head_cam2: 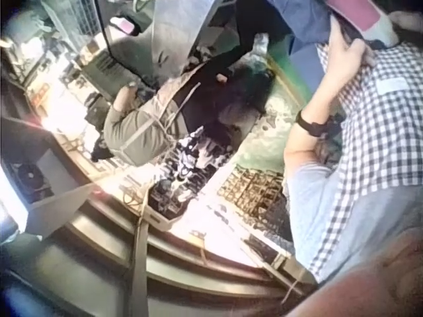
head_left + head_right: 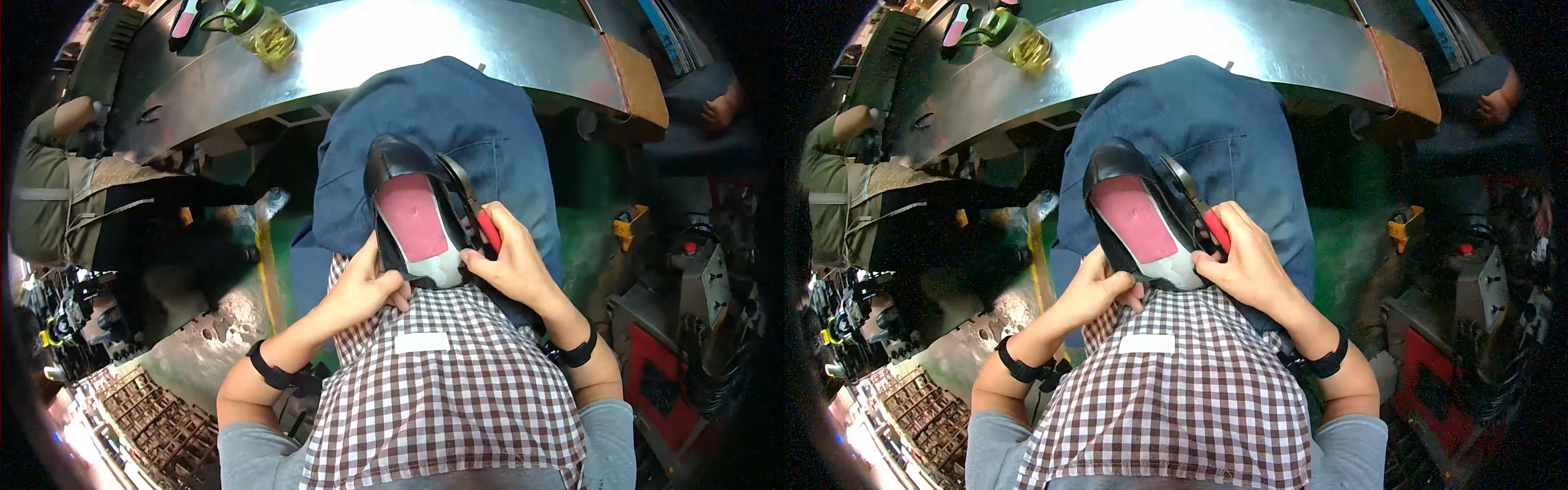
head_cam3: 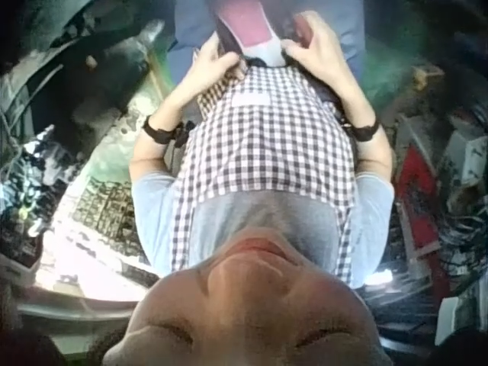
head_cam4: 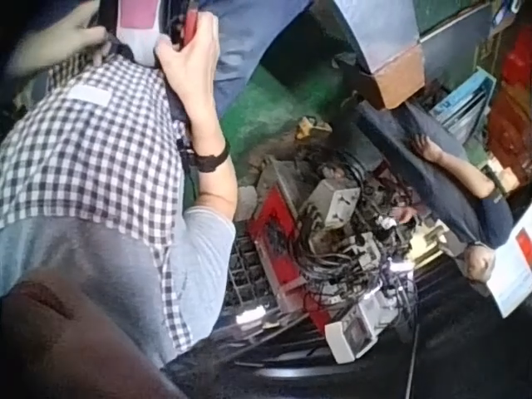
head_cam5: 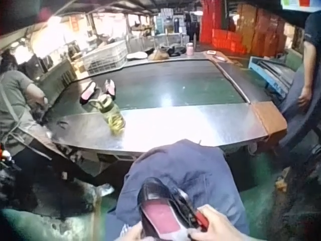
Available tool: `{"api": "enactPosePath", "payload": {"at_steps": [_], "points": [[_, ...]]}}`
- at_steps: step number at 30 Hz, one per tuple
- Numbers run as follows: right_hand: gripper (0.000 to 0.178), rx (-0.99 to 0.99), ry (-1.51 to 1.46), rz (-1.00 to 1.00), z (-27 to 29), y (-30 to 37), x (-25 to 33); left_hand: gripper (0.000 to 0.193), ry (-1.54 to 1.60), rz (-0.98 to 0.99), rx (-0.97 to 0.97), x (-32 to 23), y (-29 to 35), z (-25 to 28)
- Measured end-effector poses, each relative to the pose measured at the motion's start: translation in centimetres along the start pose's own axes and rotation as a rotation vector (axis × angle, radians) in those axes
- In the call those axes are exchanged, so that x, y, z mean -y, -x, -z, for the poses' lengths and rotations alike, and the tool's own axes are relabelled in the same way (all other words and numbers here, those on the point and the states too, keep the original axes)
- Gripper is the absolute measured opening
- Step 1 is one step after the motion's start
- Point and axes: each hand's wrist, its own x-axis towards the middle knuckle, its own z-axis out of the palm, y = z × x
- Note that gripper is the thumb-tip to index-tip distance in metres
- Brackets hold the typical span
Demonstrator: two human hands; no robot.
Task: Using pliers to pull and adjust the shoe upper onto a last during shoe manufacturing.
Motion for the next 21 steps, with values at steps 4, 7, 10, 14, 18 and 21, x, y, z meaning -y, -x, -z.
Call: {"api": "enactPosePath", "payload": {"at_steps": [4, 7, 10, 14, 18, 21], "points": [[0.032, -0.053, 0.003, 0.038, -0.4, 0.1, 0.1, 0.037, -0.069, 0.033, -0.050, -0.6, 0.3, -1.4], [0.028, -0.046, 0.015, 0.006, -0.2, 0.0, 0.2, 0.037, -0.329, -0.036, -0.089, 0.3, -0.1, -1.6], [0.027, -0.030, -0.015, -0.055, 0.2, -0.1, 0.1, 0.032, -0.146, -0.020, -0.083, 0.4, 0.0, -1.4], [0.028, -0.002, -0.071, -0.082, 0.6, -0.4, 0.2, 0.023, -0.126, 0.010, -0.046, -0.2, -0.3, -0.5], [0.045, -0.014, -0.226, -0.110, -0.1, -0.2, -0.8, 0.032, -0.178, 0.025, -0.049, -0.7, -0.8, -1.1], [0.061, -0.012, 0.056, -0.013, 0.2, -0.2, 0.0, 0.044, -0.182, 0.066, -0.059, -0.9, -1.3, -1.3]]}}
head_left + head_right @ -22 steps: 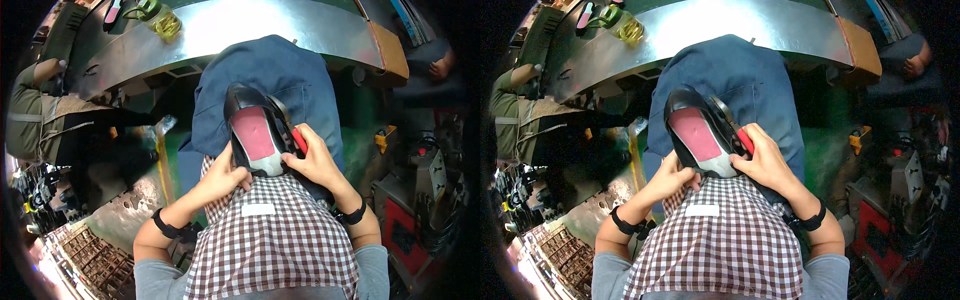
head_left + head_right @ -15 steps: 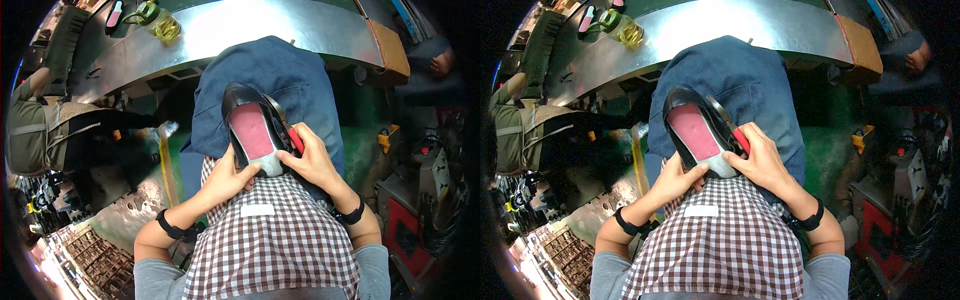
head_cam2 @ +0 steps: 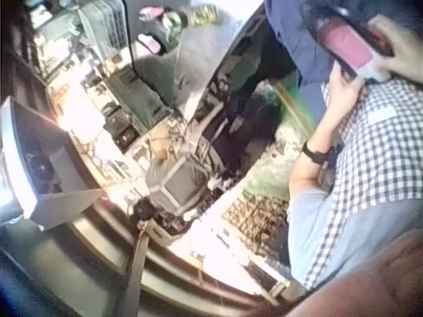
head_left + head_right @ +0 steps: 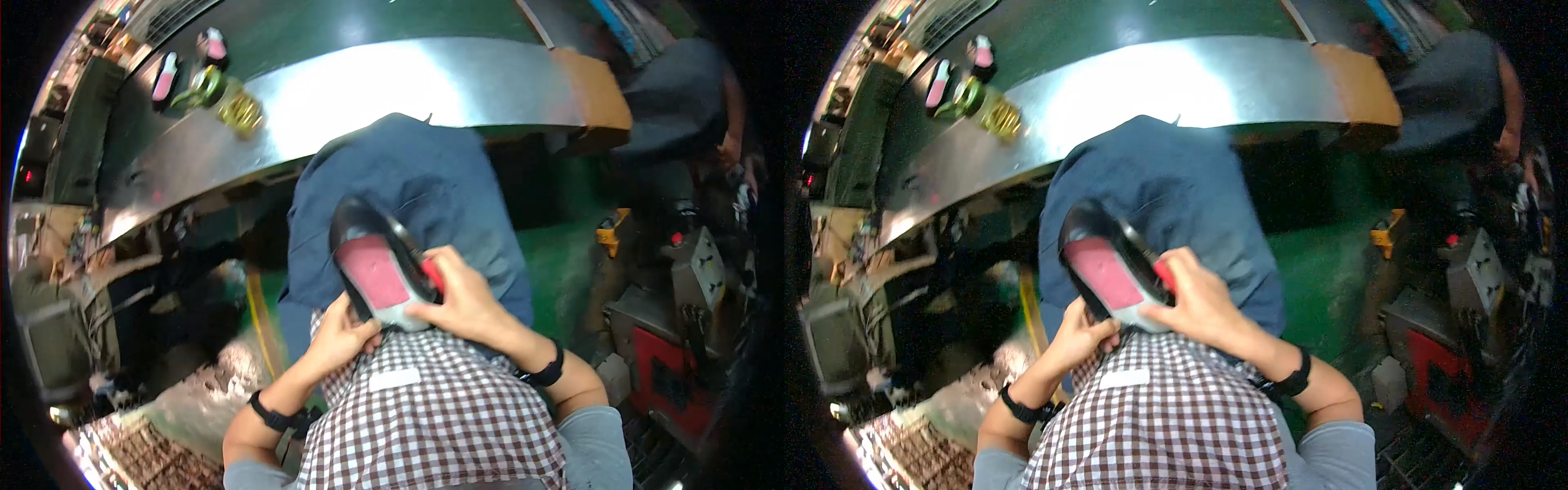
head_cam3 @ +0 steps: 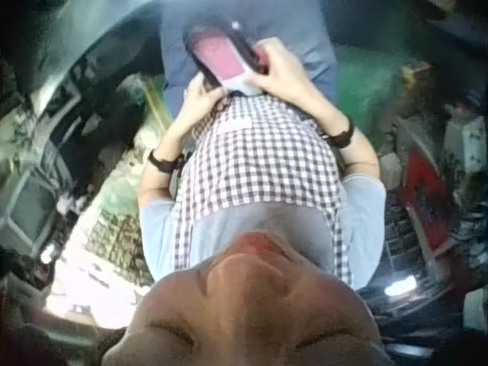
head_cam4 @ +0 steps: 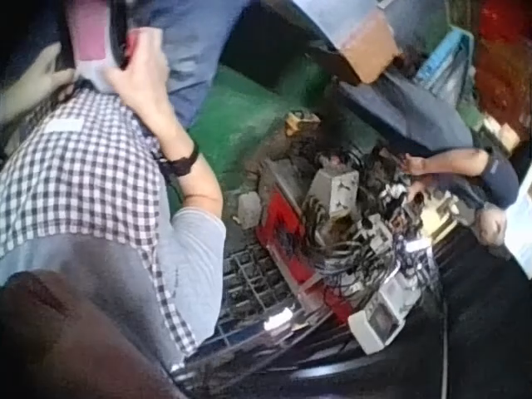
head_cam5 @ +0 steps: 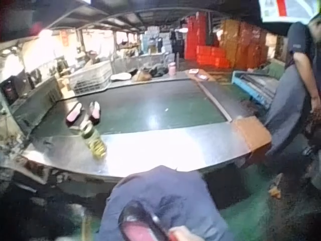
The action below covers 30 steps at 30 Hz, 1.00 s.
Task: Using pliers to pull and adjust the shoe upper onto a last during shoe manufacturing.
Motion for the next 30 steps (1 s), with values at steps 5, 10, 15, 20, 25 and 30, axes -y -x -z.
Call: {"api": "enactPosePath", "payload": {"at_steps": [5, 10, 15, 20, 25, 30], "points": [[0.070, 0.063, -0.199, -0.108, -0.8, -0.7, -1.2, 0.039, -0.033, 0.012, 0.075, -0.8, -0.4, 0.9], [0.067, -0.003, -0.351, -0.119, -0.5, -0.6, -1.3, 0.042, -0.038, -0.081, 0.103, -3.2, -0.2, 0.2], [0.064, -0.147, -0.439, -0.090, -1.3, -1.1, -0.8, 0.043, -0.494, -0.377, -0.186, -4.5, -0.1, -1.2], [0.062, -0.238, -0.559, -0.148, 0.7, -1.7, 0.8, 0.070, -0.419, -0.390, -0.084, -6.2, -0.8, -1.0], [0.063, -0.279, -0.760, -0.048, 2.7, -3.3, 1.6, 0.079, -0.068, -0.446, 0.118, -7.5, -3.3, -0.6], [0.068, -0.284, -0.910, -0.024, 3.3, -5.1, 0.6, 0.076, -0.090, -0.341, 0.177, -11.1, -3.8, -0.2]]}}
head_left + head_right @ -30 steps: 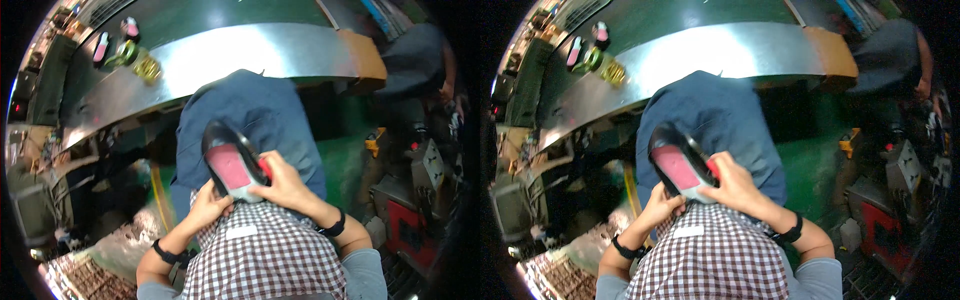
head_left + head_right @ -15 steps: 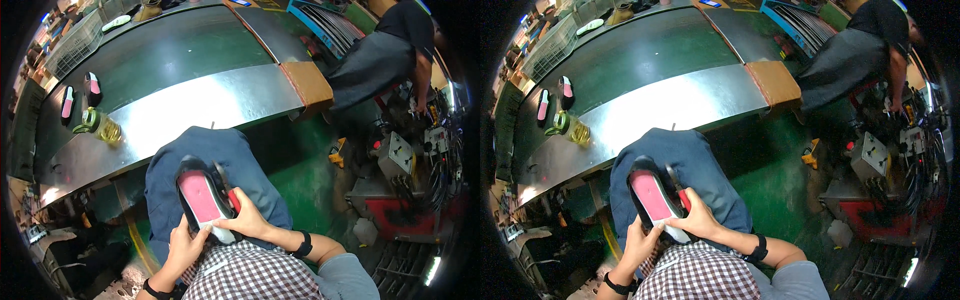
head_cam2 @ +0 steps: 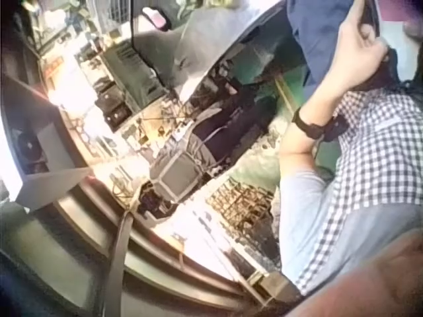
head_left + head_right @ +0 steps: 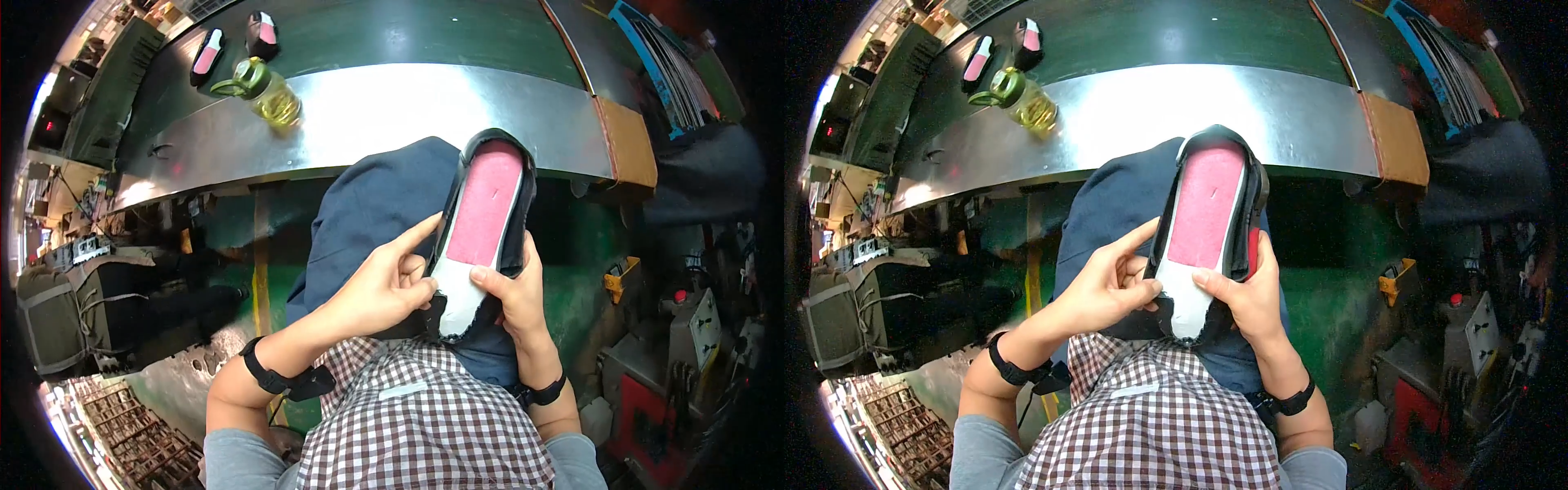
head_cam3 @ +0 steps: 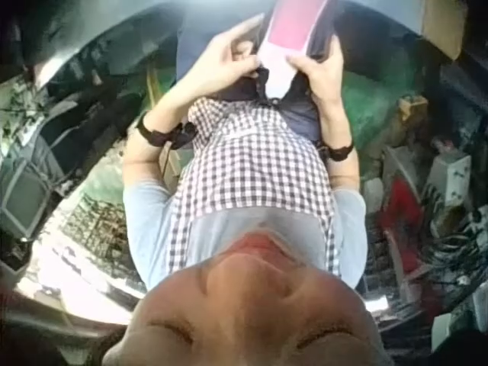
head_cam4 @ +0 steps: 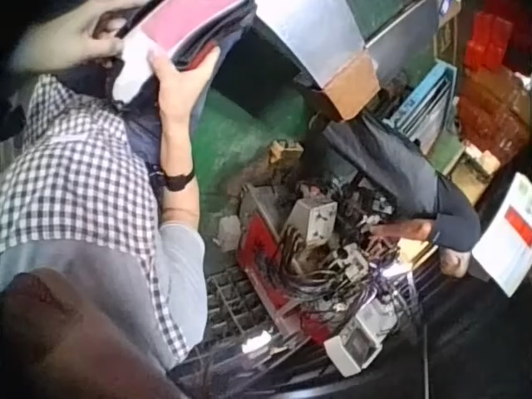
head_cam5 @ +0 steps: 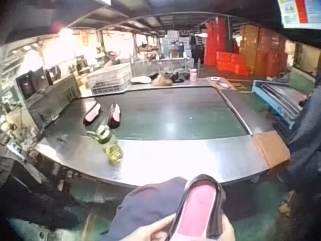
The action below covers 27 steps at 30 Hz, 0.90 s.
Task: Using pliers to pull and adjust the shoe upper onto a last during shoe manufacturing.
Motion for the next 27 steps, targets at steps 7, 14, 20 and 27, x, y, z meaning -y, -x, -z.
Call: {"api": "enactPosePath", "payload": {"at_steps": [7, 14, 20, 27], "points": [[0.060, -0.192, -0.055, -0.107, 5.3, -2.7, 2.4, 0.077, -0.191, -0.147, -0.064, 1.6, -0.5, -0.7], [0.050, -0.434, 0.194, 0.180, 19.8, -15.7, 6.6, 0.071, -1.257, -0.353, -0.372, 8.4, -1.7, 2.4], [0.060, -0.966, 0.886, 0.498, 40.8, -25.6, 11.2, 0.071, -1.167, -0.486, -0.305, 8.9, -5.1, 1.4], [0.069, -0.937, 1.253, 0.057, 27.8, -30.7, 9.0, 0.071, -1.251, -0.382, -0.400, 8.1, -4.1, 2.6]]}}
